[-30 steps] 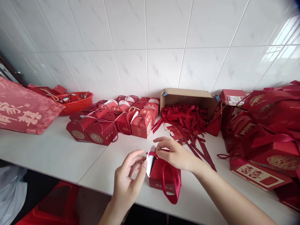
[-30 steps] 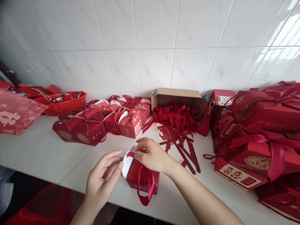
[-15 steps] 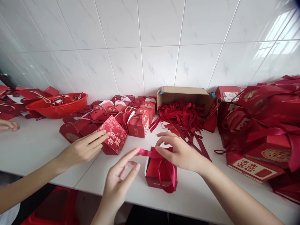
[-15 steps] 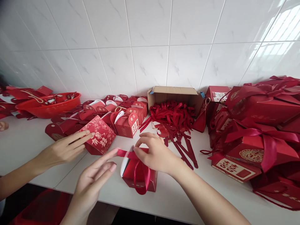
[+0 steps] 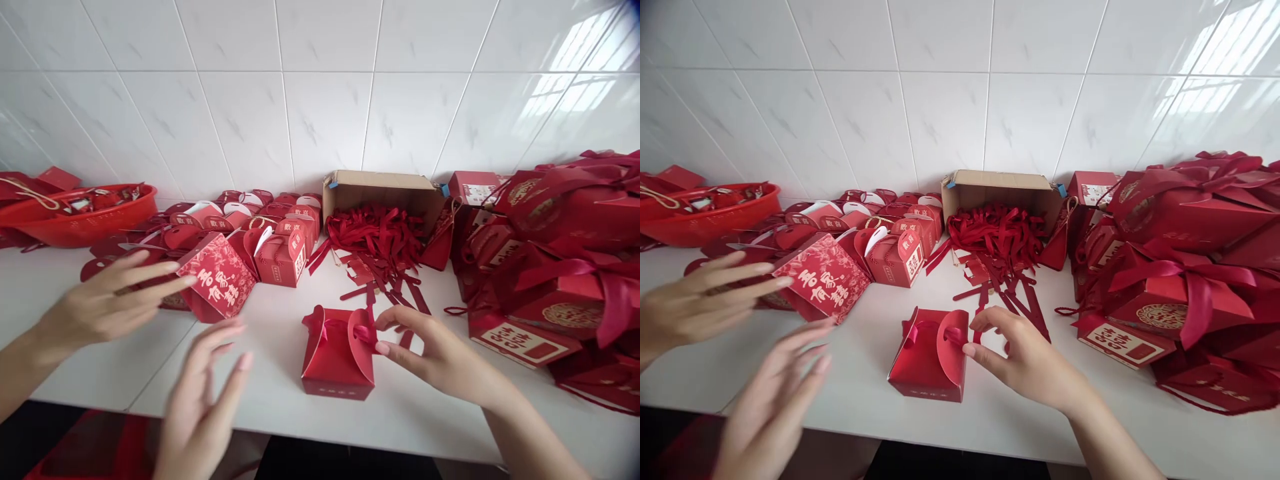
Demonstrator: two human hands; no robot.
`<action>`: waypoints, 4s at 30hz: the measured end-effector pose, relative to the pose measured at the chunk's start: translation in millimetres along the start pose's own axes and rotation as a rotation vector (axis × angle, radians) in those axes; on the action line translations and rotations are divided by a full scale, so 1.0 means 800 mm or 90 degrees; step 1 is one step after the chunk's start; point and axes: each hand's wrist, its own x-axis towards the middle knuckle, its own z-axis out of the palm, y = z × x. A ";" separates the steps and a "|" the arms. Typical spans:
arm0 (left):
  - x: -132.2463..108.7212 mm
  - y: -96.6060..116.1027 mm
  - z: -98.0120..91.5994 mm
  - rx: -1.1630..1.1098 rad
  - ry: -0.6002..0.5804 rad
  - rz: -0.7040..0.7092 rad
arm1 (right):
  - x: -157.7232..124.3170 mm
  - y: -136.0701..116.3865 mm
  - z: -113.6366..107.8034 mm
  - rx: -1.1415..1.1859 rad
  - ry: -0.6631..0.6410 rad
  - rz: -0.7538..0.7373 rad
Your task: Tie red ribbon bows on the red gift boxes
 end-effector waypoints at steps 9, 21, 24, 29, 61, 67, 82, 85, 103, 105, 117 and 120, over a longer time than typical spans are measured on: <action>0.047 0.004 0.042 -0.075 -0.344 -0.019 | 0.013 0.007 0.008 0.067 -0.078 -0.013; 0.020 -0.036 0.015 0.125 -0.093 0.038 | -0.014 0.003 0.018 -0.002 0.166 -0.002; -0.004 -0.025 0.021 0.061 -0.183 -0.017 | -0.027 0.007 0.050 0.058 0.106 0.075; -0.012 -0.003 0.042 -0.103 -0.297 -0.207 | -0.037 0.013 0.097 0.268 0.050 0.232; 0.068 0.026 0.037 -0.984 -0.056 -0.294 | 0.000 0.015 0.063 0.723 0.567 0.049; 0.085 0.048 0.025 -0.918 -0.115 -0.213 | 0.005 0.003 0.033 0.499 0.586 -0.010; 0.102 0.105 0.026 -0.721 -0.258 -0.081 | 0.039 -0.079 -0.023 0.300 0.371 -0.165; 0.105 0.115 0.035 -0.637 -0.314 -0.024 | 0.053 -0.095 -0.027 0.362 0.275 -0.189; 0.119 0.140 0.044 -0.286 -0.368 0.135 | 0.075 -0.124 -0.018 0.402 0.040 -0.274; 0.120 0.141 0.044 -0.289 -0.390 0.137 | 0.075 -0.121 -0.016 0.384 0.078 -0.260; 0.137 0.119 0.042 -0.446 -0.524 -0.064 | 0.081 -0.086 -0.040 -0.119 0.105 -0.551; 0.138 0.113 0.041 -0.451 -0.514 -0.101 | 0.084 -0.075 -0.044 -0.326 0.208 -0.597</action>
